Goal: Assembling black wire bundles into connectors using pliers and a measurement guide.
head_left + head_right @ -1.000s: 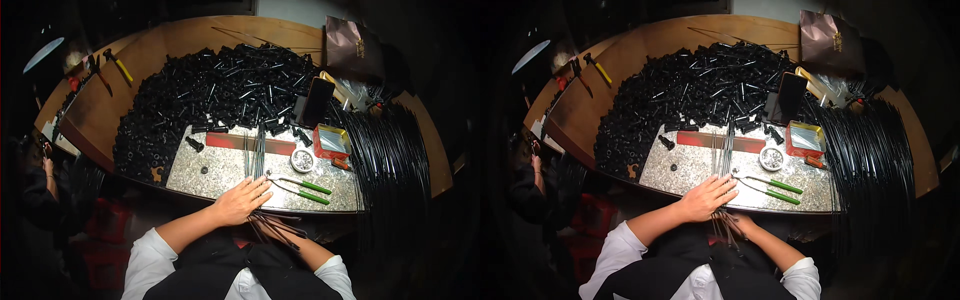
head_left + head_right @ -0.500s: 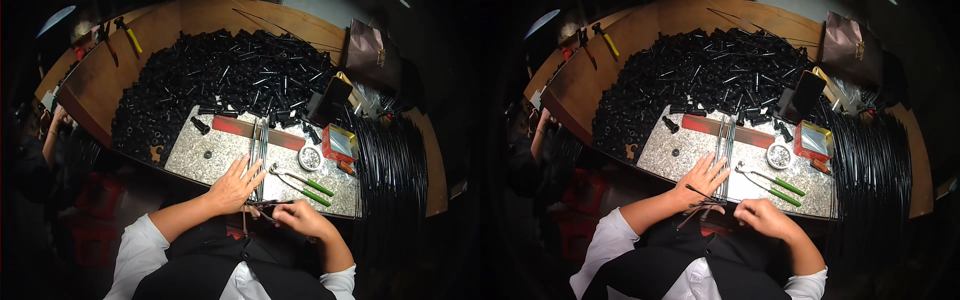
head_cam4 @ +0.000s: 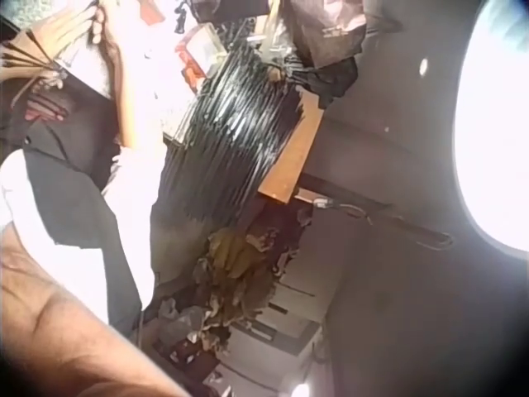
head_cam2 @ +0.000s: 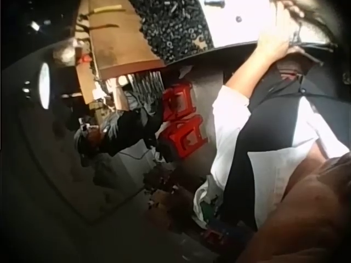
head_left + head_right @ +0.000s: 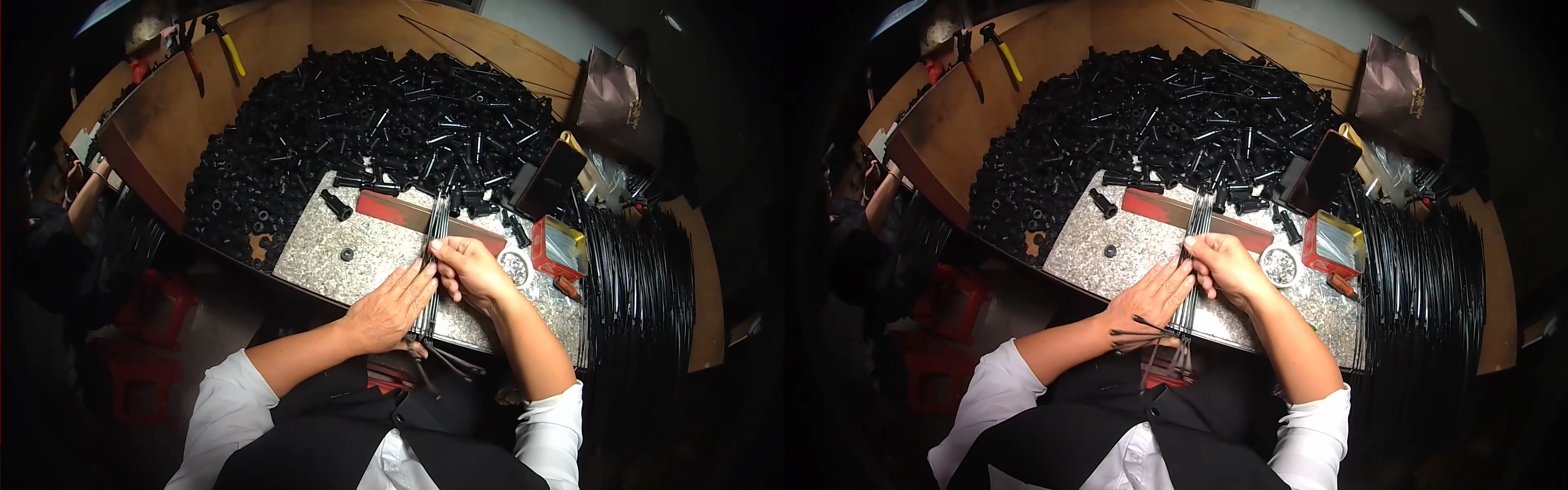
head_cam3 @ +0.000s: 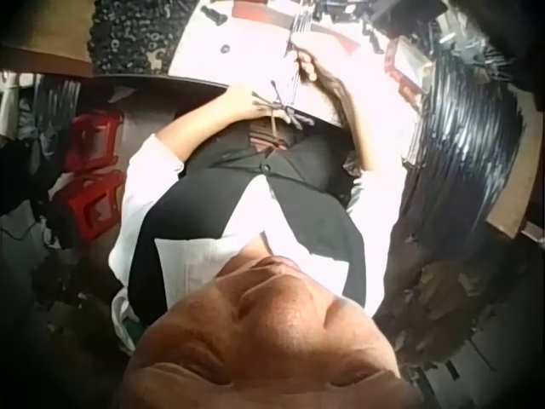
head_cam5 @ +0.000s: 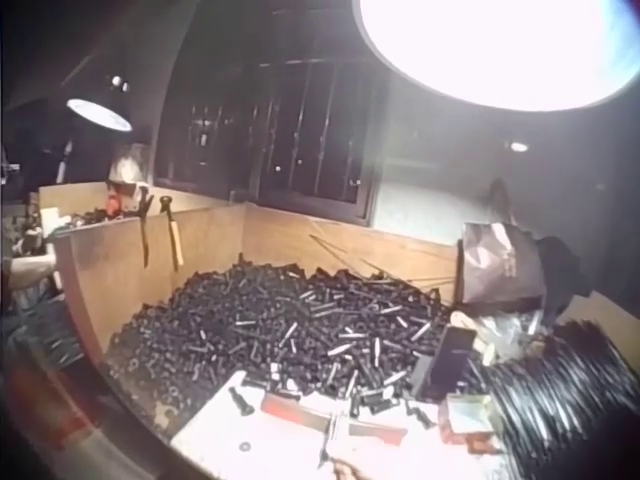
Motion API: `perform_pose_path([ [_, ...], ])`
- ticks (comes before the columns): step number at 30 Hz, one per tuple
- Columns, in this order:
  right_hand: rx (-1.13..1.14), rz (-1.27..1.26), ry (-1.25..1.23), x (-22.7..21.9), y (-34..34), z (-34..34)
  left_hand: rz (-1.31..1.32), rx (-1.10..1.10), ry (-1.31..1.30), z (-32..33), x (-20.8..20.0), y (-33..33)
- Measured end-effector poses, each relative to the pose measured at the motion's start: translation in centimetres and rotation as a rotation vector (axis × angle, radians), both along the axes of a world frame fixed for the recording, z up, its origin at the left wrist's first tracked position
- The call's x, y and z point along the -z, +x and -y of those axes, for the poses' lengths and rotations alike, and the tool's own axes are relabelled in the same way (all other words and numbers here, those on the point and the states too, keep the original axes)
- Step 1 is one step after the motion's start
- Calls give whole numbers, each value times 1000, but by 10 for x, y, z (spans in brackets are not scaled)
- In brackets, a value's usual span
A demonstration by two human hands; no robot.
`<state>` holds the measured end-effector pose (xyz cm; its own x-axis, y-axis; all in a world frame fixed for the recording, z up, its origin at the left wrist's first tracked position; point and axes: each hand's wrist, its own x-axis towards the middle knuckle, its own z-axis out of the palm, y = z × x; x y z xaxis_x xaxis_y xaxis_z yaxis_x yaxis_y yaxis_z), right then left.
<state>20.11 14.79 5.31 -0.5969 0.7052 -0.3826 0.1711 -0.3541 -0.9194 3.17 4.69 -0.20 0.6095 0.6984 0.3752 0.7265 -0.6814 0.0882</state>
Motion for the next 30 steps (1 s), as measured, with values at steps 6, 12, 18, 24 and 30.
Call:
perform_pose_path([
  [6, 208, -206, -49, 4, -9, -20, -110, -49, 141, 1, 0, 3],
  [12, 282, 77, 310, -8, -7, -27, -112, -113, -78, 5, -10, 4],
  [18, 469, 147, 530, -38, 46, -27, -11, 36, -134, -1, -10, 1],
  [24, 531, 637, 1149, -43, 130, -56, -12, 72, -156, -3, -12, 5],
  [30, 377, 1116, 1208, -24, 180, -72, -11, 106, -135, -4, -9, 1],
])
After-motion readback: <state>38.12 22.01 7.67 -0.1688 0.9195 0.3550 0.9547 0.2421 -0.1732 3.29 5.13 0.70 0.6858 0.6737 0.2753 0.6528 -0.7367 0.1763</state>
